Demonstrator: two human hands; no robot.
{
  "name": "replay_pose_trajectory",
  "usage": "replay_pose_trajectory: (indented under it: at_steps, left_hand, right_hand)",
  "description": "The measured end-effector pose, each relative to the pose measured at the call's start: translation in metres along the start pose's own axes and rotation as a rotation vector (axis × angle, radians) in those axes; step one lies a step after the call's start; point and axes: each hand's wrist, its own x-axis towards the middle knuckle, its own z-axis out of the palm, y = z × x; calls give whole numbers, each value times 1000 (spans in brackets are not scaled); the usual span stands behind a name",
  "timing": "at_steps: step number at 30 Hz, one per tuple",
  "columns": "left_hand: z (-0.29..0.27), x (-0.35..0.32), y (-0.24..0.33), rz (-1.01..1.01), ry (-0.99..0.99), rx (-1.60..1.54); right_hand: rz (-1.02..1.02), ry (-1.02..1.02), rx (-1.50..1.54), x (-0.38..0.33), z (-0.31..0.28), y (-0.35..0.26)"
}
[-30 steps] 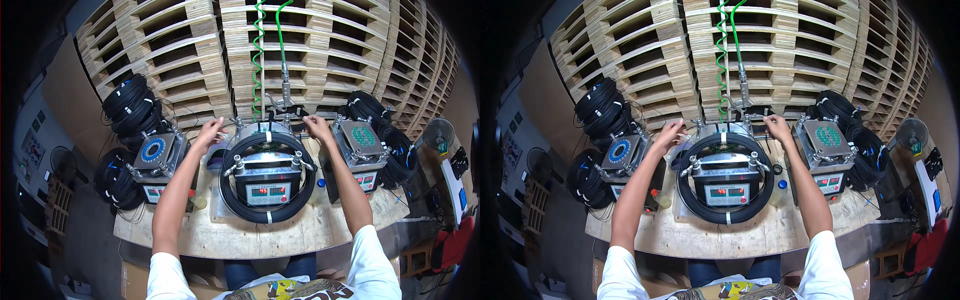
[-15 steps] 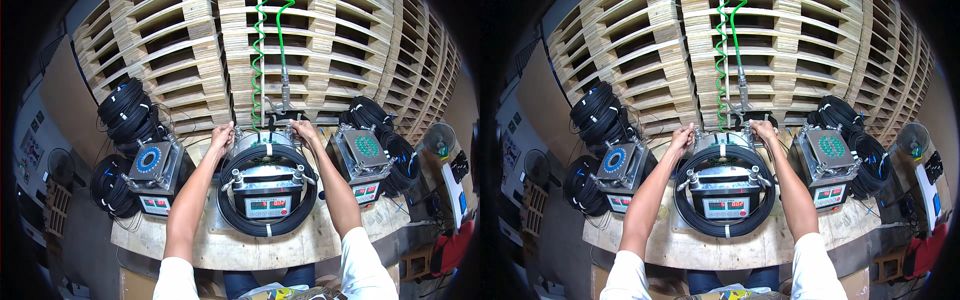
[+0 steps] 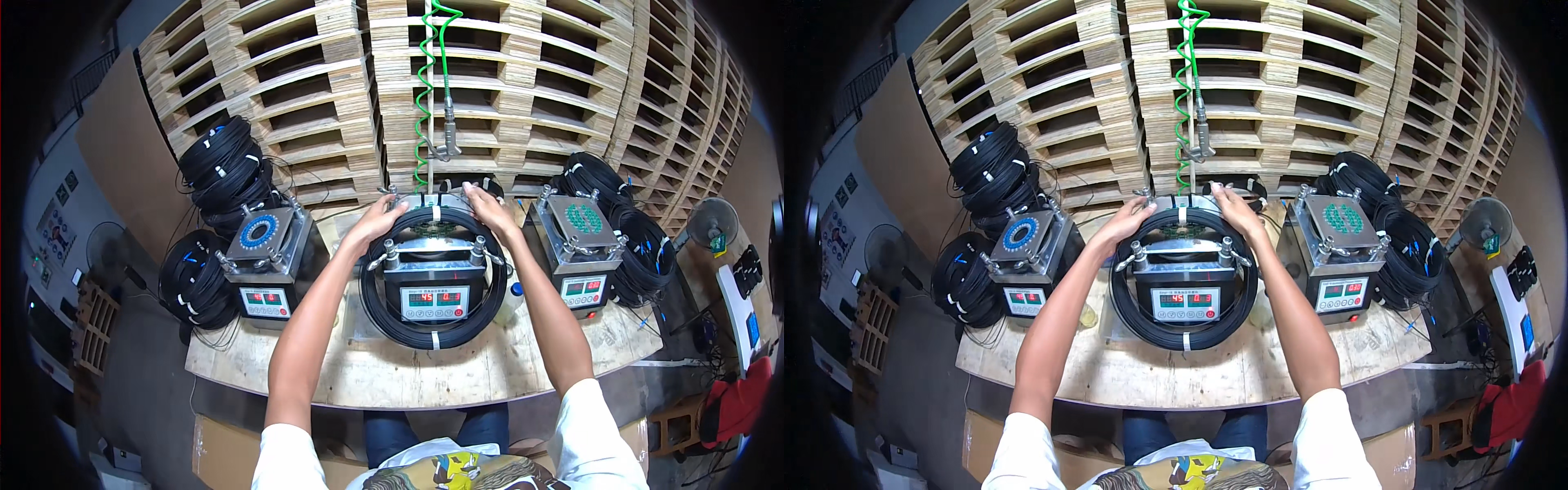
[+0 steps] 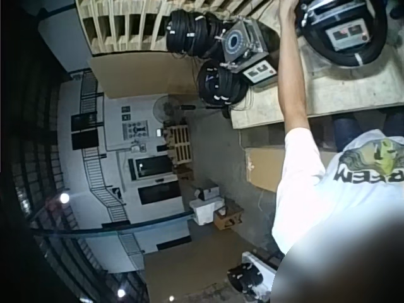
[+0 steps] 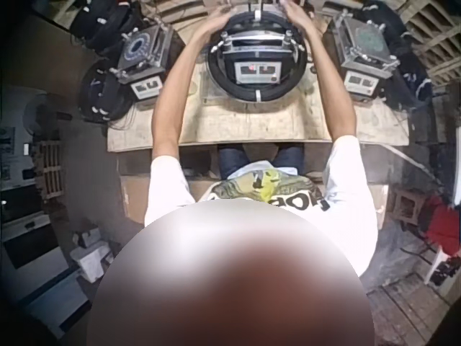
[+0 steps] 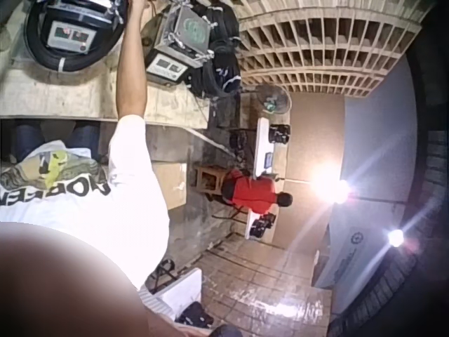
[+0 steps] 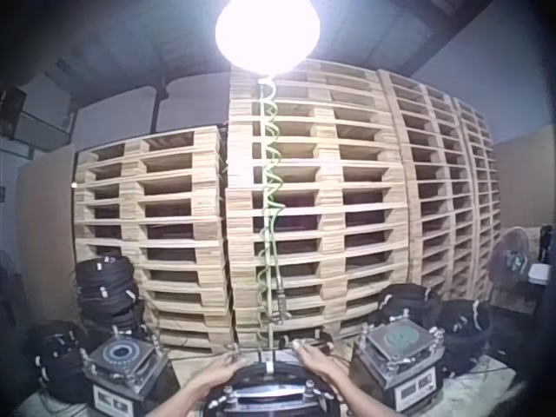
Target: The person is preparing coils of wire using a industrial polishing/wrapping machine.
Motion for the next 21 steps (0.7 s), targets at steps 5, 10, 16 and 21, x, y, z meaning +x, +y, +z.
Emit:
replay_pose_trajectory:
  at_steps: [5, 10, 16, 21]
  left_hand:
    - [27, 33, -15, 27, 133, -9]
    - [29, 46, -40, 75, 236, -43]
    - [34, 26, -15, 17, 247, 61]
    - [29, 30, -20, 42, 229, 56]
  right_hand:
    - [-176, 268, -129, 0, 16, 20]
    - [29, 337, -148, -10, 18, 5]
    - [228, 320, -271, -22, 11, -15]
    - [219, 247, -242, -10, 14, -6]
